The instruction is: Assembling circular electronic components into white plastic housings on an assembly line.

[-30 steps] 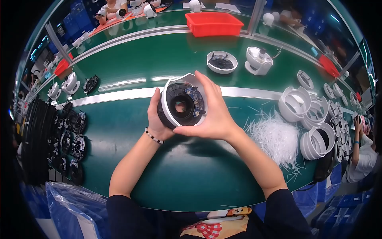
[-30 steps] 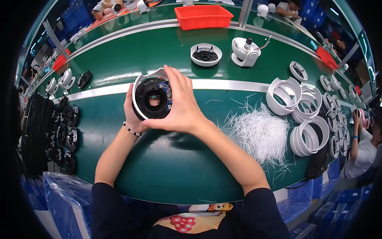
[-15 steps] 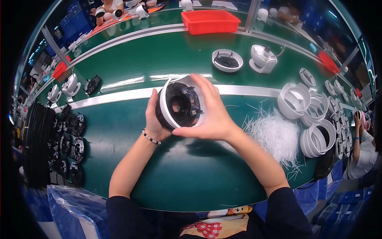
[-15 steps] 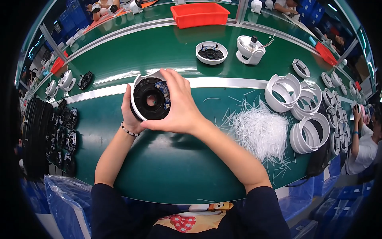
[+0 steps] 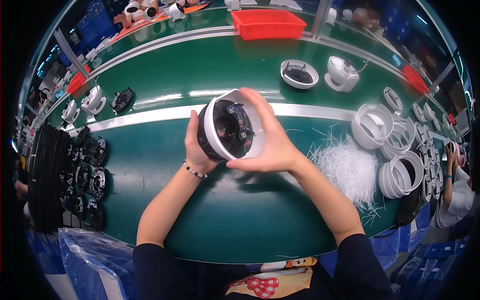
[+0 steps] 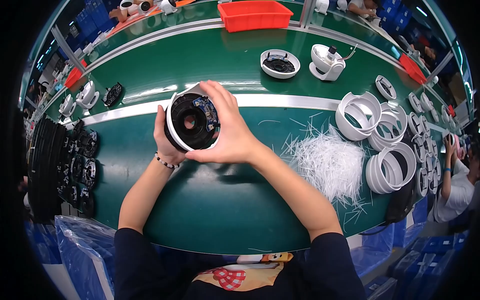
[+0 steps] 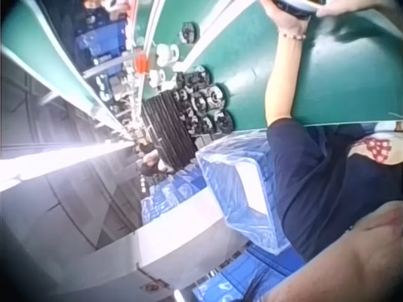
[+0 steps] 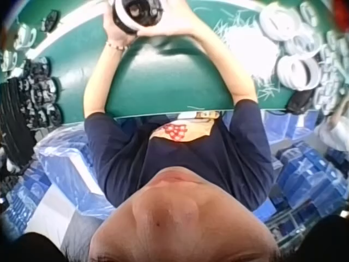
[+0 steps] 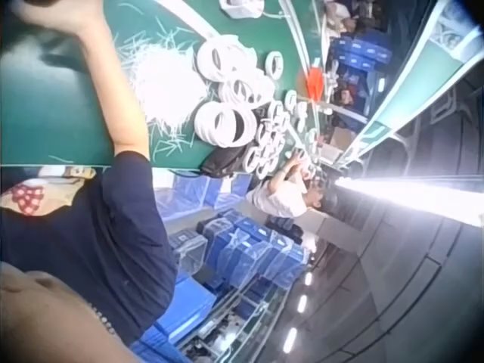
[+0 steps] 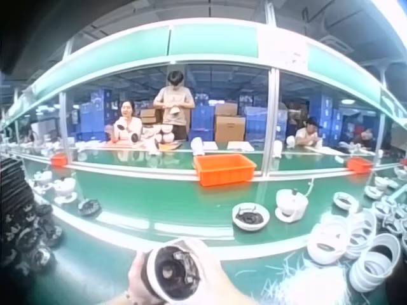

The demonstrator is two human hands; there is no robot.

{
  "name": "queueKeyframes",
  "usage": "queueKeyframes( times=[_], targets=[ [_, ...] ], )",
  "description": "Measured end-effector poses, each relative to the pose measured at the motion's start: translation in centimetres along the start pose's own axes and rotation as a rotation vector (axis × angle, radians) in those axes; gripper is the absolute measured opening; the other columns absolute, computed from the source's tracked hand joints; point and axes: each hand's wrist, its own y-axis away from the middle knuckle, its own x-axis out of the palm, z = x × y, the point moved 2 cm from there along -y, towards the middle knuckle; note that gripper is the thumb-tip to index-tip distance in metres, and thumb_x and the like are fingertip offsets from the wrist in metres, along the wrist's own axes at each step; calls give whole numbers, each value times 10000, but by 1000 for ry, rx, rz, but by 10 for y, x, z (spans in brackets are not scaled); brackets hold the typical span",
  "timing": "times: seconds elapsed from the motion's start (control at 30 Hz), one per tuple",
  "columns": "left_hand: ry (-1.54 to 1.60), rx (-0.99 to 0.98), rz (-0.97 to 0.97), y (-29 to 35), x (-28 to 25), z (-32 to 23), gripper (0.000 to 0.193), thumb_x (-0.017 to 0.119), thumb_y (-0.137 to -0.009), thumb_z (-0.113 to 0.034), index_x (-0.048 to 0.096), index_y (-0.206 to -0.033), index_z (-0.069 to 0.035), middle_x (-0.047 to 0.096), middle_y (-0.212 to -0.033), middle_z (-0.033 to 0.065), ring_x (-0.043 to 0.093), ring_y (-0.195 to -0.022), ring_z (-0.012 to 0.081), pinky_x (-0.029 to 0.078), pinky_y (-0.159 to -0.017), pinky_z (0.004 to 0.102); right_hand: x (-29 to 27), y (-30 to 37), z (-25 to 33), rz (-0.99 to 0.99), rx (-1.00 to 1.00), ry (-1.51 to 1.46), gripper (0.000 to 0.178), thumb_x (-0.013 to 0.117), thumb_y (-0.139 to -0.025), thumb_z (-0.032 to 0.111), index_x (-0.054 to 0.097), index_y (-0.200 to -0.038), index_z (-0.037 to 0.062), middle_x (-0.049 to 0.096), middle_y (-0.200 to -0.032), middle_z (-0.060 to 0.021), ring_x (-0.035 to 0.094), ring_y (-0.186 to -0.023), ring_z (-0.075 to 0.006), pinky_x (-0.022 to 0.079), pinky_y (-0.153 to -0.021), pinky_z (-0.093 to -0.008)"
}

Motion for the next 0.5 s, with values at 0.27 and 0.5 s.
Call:
queueKeyframes(
  times=[0.27, 0.5],
  targets=[
    [20, 65, -8, 4, 4, -10, 715, 205, -815, -622, 412, -1171, -37, 498, -1091, 121, 506, -982, 219, 425, -859, 359, 22, -6, 19, -54, -2, 314, 1053, 791, -444, 332, 230, -1273, 7, 246, -1284, -220, 232, -1193, -383, 234, -974, -435],
    [19, 33, -13, 7, 11, -22, 722, 258, -816, -593, 321, -1246, -15, 469, -1137, 153, 477, -1033, 261, 391, -892, 398, 15, -6, 6, -165, 309, -156, 1074, 794, -490, 349, 184, -1266, -75, 281, -1260, -236, 321, -1177, -298, 271, -970, -358]
  ],
)
